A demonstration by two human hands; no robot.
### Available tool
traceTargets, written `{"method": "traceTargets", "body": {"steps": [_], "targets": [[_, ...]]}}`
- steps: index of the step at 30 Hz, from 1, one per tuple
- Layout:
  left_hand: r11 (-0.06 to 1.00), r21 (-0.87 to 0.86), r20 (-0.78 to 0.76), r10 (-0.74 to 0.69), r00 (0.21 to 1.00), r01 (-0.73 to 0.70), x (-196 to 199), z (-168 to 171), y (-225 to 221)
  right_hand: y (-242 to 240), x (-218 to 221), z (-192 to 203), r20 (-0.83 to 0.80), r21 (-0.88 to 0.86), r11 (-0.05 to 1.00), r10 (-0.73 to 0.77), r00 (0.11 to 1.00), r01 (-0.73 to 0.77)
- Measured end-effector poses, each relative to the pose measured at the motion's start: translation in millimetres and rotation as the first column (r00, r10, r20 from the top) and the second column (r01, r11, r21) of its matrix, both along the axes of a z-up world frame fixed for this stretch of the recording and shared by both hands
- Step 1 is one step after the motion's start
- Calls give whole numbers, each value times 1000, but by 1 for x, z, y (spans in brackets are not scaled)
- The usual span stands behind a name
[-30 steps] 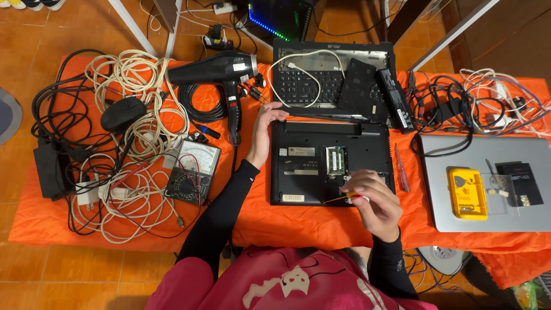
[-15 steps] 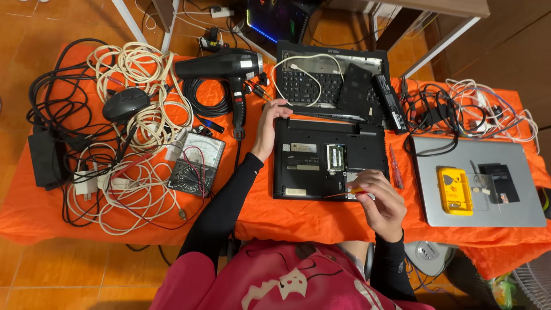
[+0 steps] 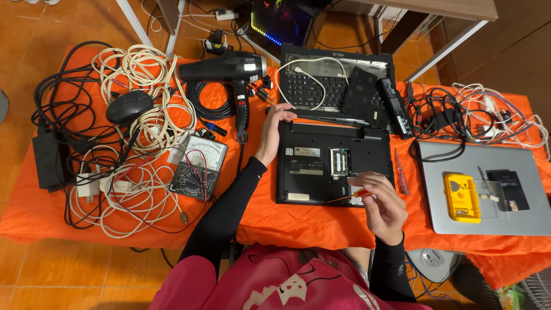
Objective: Repairing a laptop by removing screws and inspecting internal components.
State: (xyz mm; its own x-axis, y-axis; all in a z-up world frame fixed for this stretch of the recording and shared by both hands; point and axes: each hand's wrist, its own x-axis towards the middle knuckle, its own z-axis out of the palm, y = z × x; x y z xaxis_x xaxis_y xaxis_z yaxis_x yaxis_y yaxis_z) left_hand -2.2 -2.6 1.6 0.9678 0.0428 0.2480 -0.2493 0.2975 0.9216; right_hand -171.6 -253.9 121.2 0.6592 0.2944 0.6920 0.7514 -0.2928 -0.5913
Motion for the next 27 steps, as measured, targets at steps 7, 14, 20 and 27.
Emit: {"method": "traceTargets", "body": {"steps": [7,14,20,27], "targets": [[999,48,-7,3,1000,-2,-2,4,2,-1,1,-17,41,86,996,3,999,-6],[998,59,-27,5,1000,-4,-4,4,3,6,4,-8,24,92,995,23,999,-25],[998,68,-35,-3,999,5,-5,4,4,-3,10,-14,51,89,994,52,997,-57],[995,98,-27,6,1000,-3,-6,3,6,1,8,-8,41,71,996,48,998,-51]]}}
